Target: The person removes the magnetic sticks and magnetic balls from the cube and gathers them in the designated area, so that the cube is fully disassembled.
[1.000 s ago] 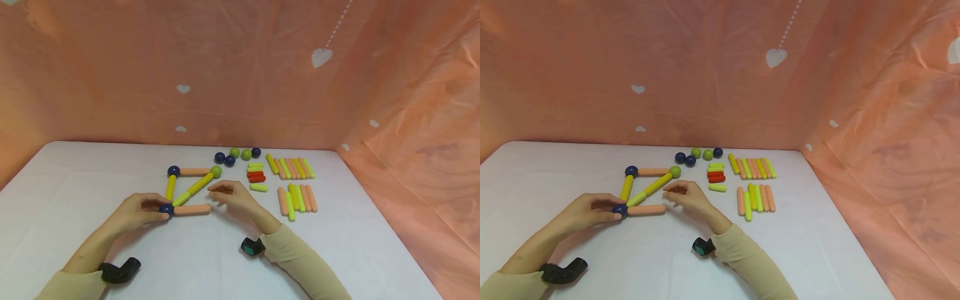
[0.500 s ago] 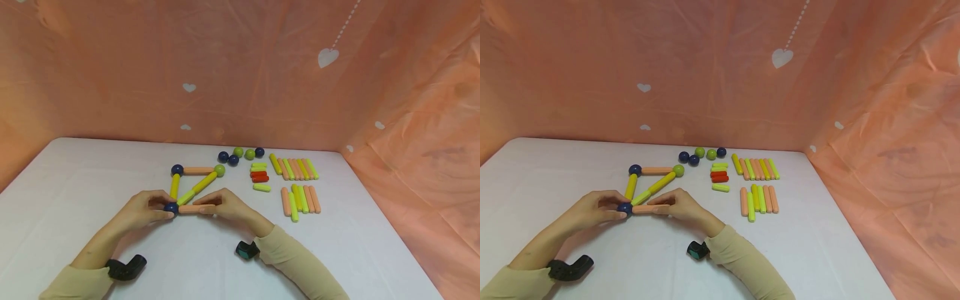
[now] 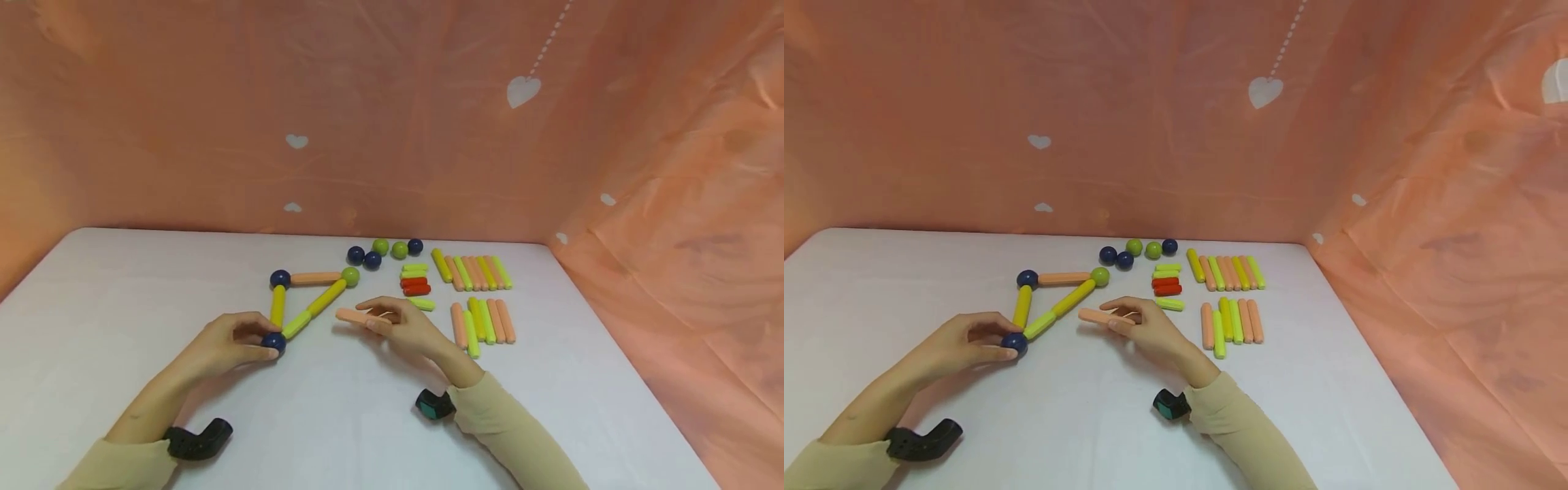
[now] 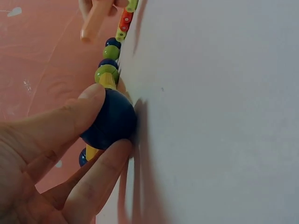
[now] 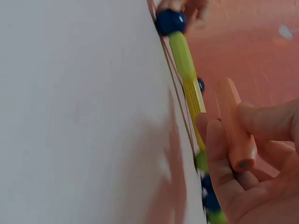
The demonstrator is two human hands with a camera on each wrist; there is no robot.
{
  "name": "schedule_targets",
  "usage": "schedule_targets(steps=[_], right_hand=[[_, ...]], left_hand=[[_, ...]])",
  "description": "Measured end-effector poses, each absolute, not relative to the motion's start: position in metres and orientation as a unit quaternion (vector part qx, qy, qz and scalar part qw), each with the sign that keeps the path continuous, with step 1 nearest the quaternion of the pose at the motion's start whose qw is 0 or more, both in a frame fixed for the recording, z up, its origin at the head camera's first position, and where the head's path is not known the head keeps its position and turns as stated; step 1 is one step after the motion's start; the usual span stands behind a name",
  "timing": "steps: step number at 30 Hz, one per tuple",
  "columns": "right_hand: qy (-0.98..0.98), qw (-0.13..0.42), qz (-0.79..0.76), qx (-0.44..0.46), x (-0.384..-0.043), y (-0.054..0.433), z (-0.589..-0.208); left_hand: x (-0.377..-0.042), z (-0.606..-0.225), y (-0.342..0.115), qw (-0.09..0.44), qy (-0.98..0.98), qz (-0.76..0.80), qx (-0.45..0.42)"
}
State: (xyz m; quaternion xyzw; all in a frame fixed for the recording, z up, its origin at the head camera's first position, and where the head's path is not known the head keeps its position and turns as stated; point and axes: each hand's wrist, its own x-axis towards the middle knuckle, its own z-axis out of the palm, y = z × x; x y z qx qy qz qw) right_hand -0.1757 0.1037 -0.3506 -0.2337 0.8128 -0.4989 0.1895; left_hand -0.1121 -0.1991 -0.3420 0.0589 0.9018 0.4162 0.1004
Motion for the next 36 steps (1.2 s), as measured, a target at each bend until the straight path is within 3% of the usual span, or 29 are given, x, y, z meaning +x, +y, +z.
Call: schedule_targets(steps=[12, 24, 36], right_hand=[[0.832, 0.159, -0.514, -0.134, -0.178, 0.166, -0.346], [0.875, 0.054, -0.481, -0.002, -0.182, 0.229, -0.341], [0.888, 0.009, -0.453, 0.077, -0.181, 0.279, -0.341]], left_hand=[[-0.11, -0.343, -0.198, 0.109, 0.9, 0.418, 0.063], [-0.11, -0.345, -0.196, 0.102, 0.901, 0.416, 0.069], [-0.11, -0.346, -0.193, 0.097, 0.903, 0.413, 0.074]])
